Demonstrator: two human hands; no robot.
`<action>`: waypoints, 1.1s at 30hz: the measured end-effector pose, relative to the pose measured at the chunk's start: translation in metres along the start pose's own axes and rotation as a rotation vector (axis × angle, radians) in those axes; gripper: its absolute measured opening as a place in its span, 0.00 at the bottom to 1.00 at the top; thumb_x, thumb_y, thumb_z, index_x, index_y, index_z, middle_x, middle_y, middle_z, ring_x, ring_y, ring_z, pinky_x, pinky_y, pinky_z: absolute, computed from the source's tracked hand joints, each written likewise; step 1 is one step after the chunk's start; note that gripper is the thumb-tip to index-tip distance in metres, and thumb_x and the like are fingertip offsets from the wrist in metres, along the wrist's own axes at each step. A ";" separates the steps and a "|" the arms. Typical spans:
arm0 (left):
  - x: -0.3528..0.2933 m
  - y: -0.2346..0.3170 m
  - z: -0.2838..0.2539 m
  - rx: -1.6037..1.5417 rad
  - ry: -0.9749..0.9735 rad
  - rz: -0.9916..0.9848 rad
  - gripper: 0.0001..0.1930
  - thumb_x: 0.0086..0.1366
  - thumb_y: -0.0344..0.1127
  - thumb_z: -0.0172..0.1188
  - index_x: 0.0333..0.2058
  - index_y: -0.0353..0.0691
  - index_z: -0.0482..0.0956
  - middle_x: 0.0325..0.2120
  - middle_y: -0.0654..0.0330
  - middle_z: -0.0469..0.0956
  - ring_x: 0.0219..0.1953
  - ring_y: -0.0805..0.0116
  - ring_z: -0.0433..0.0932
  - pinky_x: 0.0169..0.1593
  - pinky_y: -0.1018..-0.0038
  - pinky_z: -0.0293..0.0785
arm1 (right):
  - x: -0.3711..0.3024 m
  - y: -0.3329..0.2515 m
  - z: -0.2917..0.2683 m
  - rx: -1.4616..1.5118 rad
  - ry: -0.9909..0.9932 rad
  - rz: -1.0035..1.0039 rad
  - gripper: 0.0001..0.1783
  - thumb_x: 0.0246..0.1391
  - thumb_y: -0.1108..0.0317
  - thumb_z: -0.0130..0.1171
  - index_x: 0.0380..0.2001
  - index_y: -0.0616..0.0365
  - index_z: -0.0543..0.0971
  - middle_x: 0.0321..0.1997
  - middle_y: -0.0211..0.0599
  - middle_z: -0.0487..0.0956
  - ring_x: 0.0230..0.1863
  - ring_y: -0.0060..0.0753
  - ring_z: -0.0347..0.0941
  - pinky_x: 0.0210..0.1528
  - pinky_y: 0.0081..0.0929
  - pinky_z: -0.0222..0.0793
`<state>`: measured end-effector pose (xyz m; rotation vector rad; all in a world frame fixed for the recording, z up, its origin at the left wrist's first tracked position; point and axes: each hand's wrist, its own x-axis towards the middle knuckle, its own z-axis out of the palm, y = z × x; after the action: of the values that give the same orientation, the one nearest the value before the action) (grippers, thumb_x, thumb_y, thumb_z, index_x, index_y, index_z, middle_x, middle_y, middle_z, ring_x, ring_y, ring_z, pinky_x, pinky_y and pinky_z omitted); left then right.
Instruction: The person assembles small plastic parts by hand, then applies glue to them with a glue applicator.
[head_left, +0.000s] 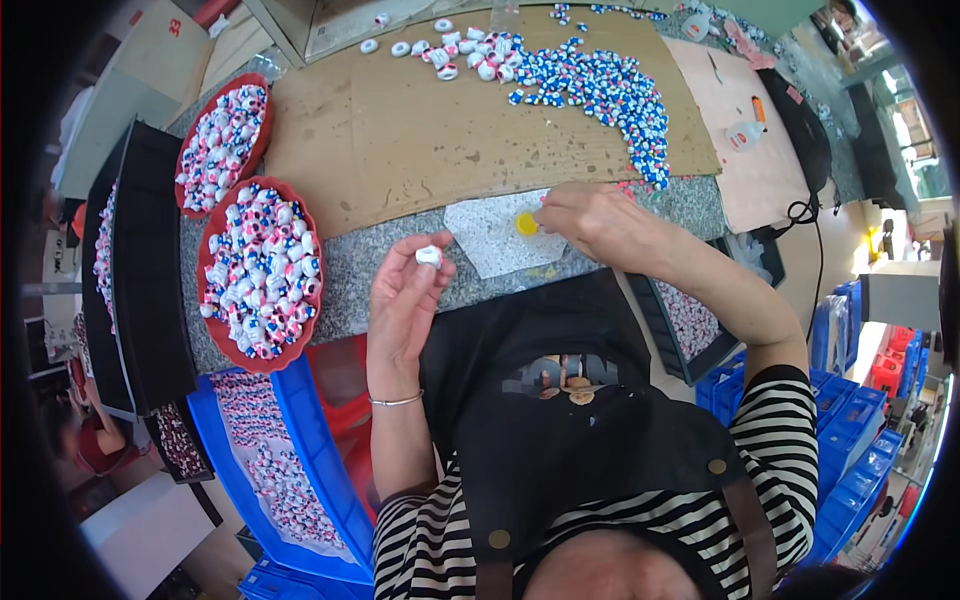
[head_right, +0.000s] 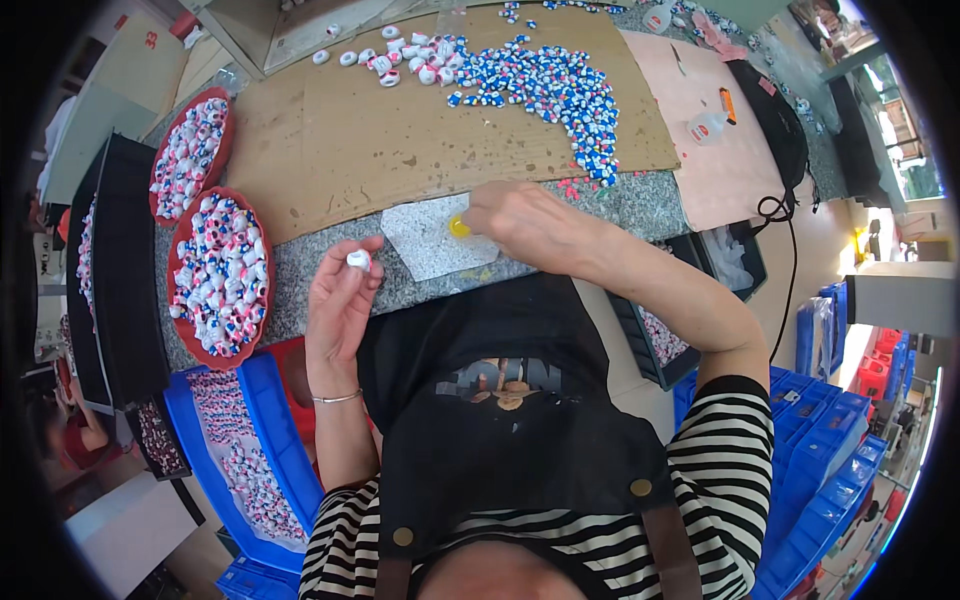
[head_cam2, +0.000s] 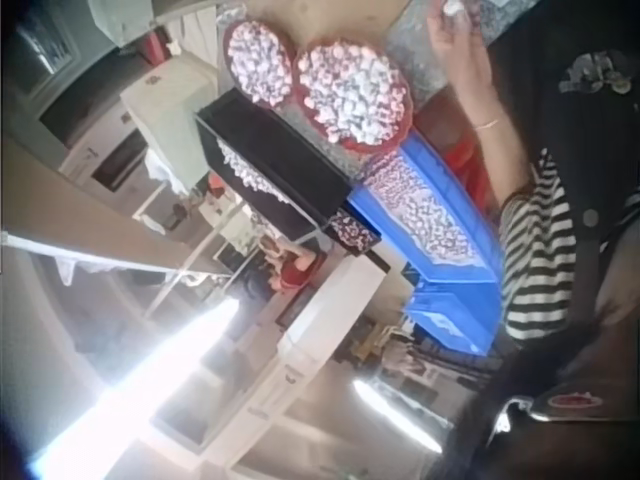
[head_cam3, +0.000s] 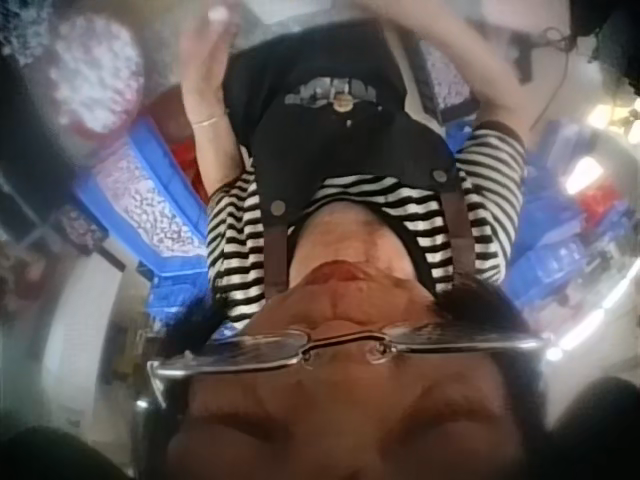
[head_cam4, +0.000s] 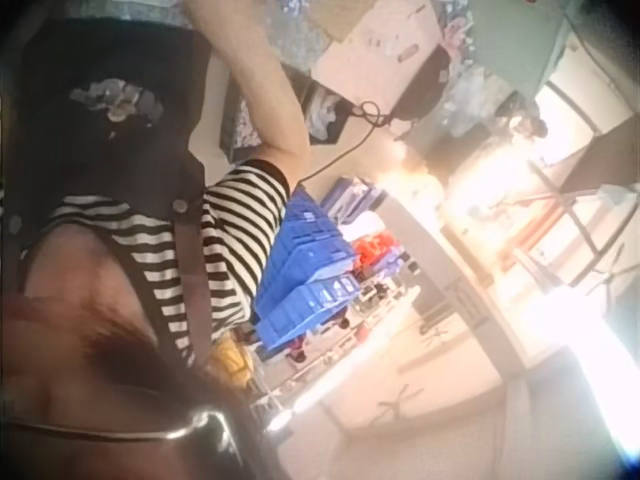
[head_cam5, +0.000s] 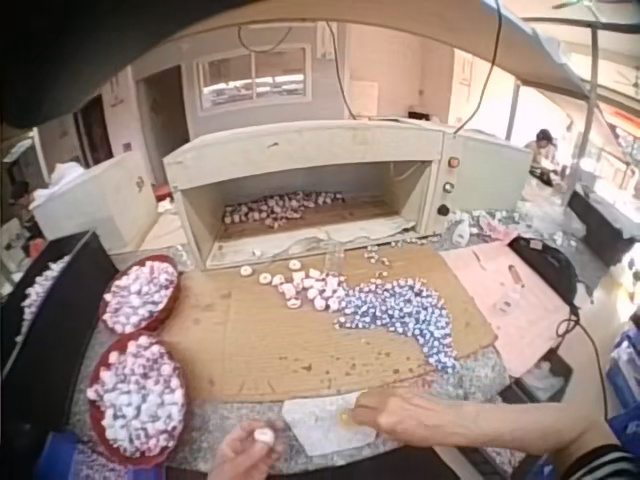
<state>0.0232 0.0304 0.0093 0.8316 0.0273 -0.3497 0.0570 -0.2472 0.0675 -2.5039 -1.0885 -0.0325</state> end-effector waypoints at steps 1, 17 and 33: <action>-0.007 0.000 0.010 -0.001 0.050 0.030 0.16 0.62 0.23 0.58 0.50 0.37 0.72 0.43 0.58 0.76 0.36 0.75 0.77 0.42 0.80 0.74 | 0.004 -0.003 0.002 -0.050 -0.031 -0.040 0.13 0.43 0.76 0.57 0.36 0.64 0.75 0.32 0.45 0.74 0.37 0.47 0.75 0.38 0.38 0.71; 0.005 -0.043 0.031 0.514 0.107 0.279 0.16 0.56 0.17 0.61 0.44 0.31 0.74 0.38 0.59 0.77 0.41 0.72 0.79 0.46 0.78 0.77 | 0.006 -0.004 0.014 -0.002 0.059 -0.010 0.11 0.46 0.77 0.57 0.36 0.66 0.78 0.30 0.46 0.76 0.34 0.45 0.76 0.36 0.34 0.71; 0.009 -0.013 0.059 0.564 -0.340 0.051 0.12 0.67 0.26 0.50 0.47 0.30 0.77 0.31 0.57 0.78 0.29 0.75 0.77 0.35 0.81 0.75 | -0.005 -0.043 0.000 0.568 0.261 0.102 0.07 0.49 0.76 0.62 0.34 0.62 0.80 0.27 0.41 0.78 0.29 0.40 0.77 0.31 0.30 0.70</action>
<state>0.0215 -0.0228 0.0385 1.3157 -0.4256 -0.4551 0.0233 -0.2247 0.0814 -1.9731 -0.7339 -0.0170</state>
